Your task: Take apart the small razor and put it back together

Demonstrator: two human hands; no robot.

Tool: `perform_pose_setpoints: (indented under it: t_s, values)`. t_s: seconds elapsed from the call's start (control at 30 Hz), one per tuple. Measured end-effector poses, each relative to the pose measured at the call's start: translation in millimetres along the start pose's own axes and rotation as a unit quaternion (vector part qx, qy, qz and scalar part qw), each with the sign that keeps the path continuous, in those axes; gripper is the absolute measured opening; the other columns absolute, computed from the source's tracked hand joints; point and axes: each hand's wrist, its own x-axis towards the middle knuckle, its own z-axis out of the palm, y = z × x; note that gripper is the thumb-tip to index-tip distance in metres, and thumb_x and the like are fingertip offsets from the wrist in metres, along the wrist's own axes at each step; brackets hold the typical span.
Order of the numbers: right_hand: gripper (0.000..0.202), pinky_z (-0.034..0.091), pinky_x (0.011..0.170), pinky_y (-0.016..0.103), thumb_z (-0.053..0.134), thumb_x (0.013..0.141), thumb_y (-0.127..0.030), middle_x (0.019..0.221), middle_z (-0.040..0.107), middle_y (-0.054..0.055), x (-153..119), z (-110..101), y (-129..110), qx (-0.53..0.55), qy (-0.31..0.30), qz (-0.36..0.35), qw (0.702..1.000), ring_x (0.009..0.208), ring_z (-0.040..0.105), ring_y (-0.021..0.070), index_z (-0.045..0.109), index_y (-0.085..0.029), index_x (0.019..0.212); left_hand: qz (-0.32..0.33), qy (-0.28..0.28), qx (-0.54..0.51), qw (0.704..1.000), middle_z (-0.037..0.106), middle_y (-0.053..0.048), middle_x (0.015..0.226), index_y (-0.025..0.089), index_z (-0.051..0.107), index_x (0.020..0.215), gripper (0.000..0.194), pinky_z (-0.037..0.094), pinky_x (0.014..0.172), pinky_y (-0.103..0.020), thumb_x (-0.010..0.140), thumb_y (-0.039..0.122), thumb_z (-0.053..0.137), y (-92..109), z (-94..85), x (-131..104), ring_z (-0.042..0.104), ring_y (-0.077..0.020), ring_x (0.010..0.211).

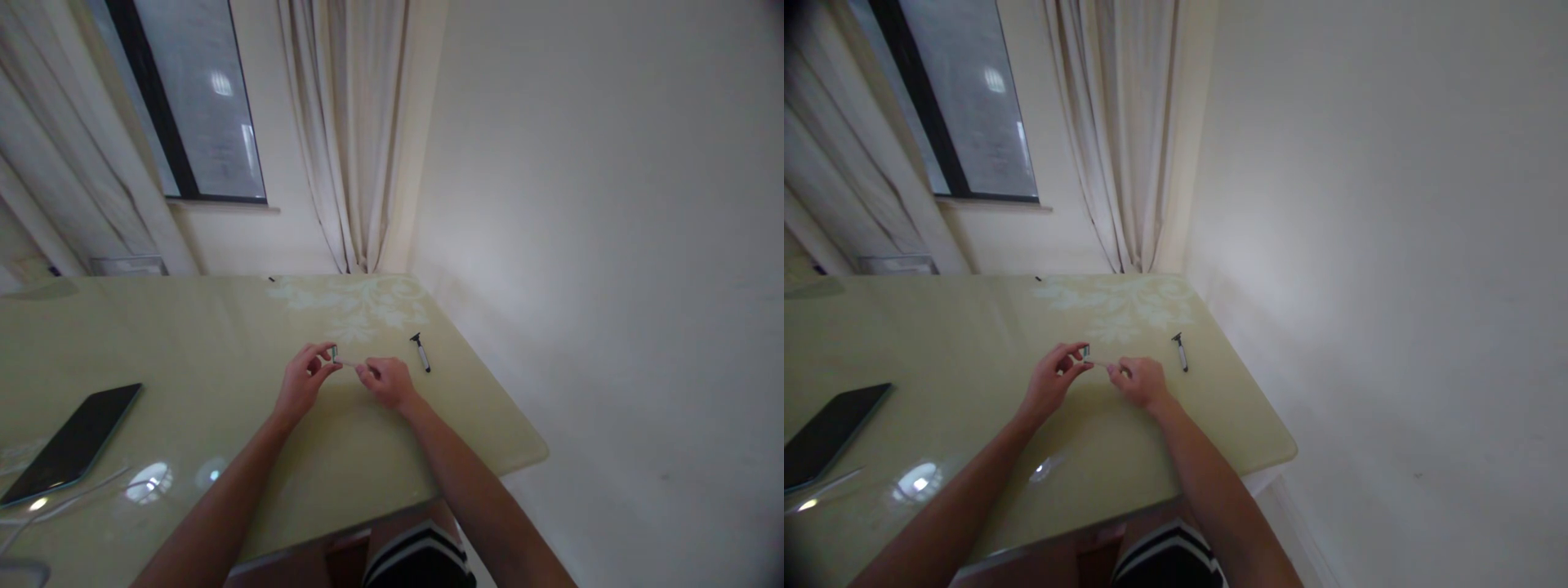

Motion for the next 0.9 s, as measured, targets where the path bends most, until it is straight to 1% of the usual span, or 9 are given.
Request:
perform_pose_setpoints:
  t_s: [0.1,0.23,0.37,0.47,0.6,0.7,0.77,0.83,0.9]
  values:
    - [0.052,0.019,0.058,0.028,0.043,0.101,-0.055,0.06,0.057,0.001,-0.1,1.1,-0.6,-0.02,0.018,0.038,0.999,0.059,0.046,0.0136,0.064,-0.02,0.068,-0.004,0.0,-0.002,1.0,0.061,0.002,0.087,0.024,0.073,0.111,0.033,0.042,0.057,-0.024,0.081,0.038,0.078,-0.1,-0.2,0.1,0.047,-0.0096,0.059]
    - [0.051,0.02,0.058,0.027,0.044,0.1,-0.055,0.06,0.057,0.001,0.3,2.0,1.2,-0.014,0.0,0.008,1.0,0.059,0.045,0.0133,0.062,-0.02,0.068,-0.008,0.0,-0.004,1.0,0.061,0.002,0.087,0.024,0.073,0.111,0.033,0.042,0.057,-0.024,0.082,0.038,0.077,0.4,-0.4,0.1,0.047,-0.0095,0.059]
    - [0.052,0.019,0.057,0.028,0.044,0.1,-0.056,0.059,0.055,0.001,0.4,2.0,2.8,-0.021,0.017,0.035,0.999,0.058,0.044,0.0133,0.06,-0.02,0.065,-0.006,0.005,0.001,1.0,0.061,0.002,0.087,0.024,0.073,0.112,0.033,0.042,0.057,-0.024,0.083,0.039,0.077,1.4,-0.8,-0.2,0.048,-0.0099,0.059]
    - [0.05,0.02,0.058,0.028,0.045,0.1,-0.054,0.06,0.055,0.0,-0.2,2.4,1.6,-0.008,0.004,-0.005,1.0,0.058,0.044,0.0126,0.06,-0.02,0.066,-0.003,0.002,0.0,1.0,0.061,0.002,0.087,0.024,0.073,0.112,0.032,0.043,0.058,-0.024,0.084,0.038,0.076,1.7,-0.2,-0.5,0.047,-0.0096,0.058]
    - [0.051,0.02,0.058,0.028,0.043,0.101,-0.054,0.06,0.055,0.0,-0.5,2.7,-0.6,-0.013,0.023,0.026,0.999,0.059,0.045,0.0128,0.06,-0.02,0.067,-0.006,-0.007,-0.003,1.0,0.061,0.002,0.087,0.024,0.073,0.112,0.034,0.043,0.057,-0.024,0.082,0.04,0.077,1.1,1.2,-0.4,0.048,-0.0095,0.058]
    - [0.049,0.022,0.058,0.027,0.045,0.1,-0.053,0.06,0.053,-0.001,-0.4,2.5,0.2,-0.005,0.009,-0.007,1.0,0.058,0.044,0.0119,0.06,-0.019,0.067,-0.007,-0.003,-0.003,1.0,0.062,0.002,0.086,0.023,0.073,0.111,0.033,0.042,0.057,-0.024,0.083,0.04,0.076,1.1,1.4,-0.3,0.048,-0.0092,0.058]
    - [0.049,0.021,0.058,0.027,0.046,0.1,-0.052,0.06,0.054,-0.001,-0.1,2.6,1.5,-0.01,0.004,0.0,1.0,0.059,0.045,0.0122,0.06,-0.019,0.067,-0.003,-0.001,-0.003,1.0,0.061,0.002,0.086,0.023,0.073,0.111,0.033,0.042,0.057,-0.024,0.082,0.039,0.077,1.5,1.3,-0.4,0.048,-0.0091,0.058]
    - [0.049,0.02,0.058,0.028,0.045,0.1,-0.052,0.061,0.055,0.0,0.4,3.1,3.2,-0.025,0.015,0.022,0.999,0.06,0.045,0.0129,0.06,-0.019,0.067,-0.003,-0.001,-0.003,1.0,0.061,0.002,0.087,0.023,0.073,0.111,0.033,0.043,0.057,-0.024,0.082,0.038,0.077,1.7,1.2,-0.4,0.048,-0.0092,0.059]
    - [0.048,0.02,0.058,0.027,0.047,0.1,-0.052,0.061,0.056,0.0,0.8,3.7,4.9,-0.028,0.013,0.008,1.0,0.06,0.045,0.013,0.061,-0.019,0.068,-0.005,0.001,-0.005,1.0,0.061,0.002,0.087,0.023,0.073,0.11,0.032,0.043,0.057,-0.024,0.082,0.038,0.077,1.7,1.2,-0.4,0.049,-0.0091,0.058]
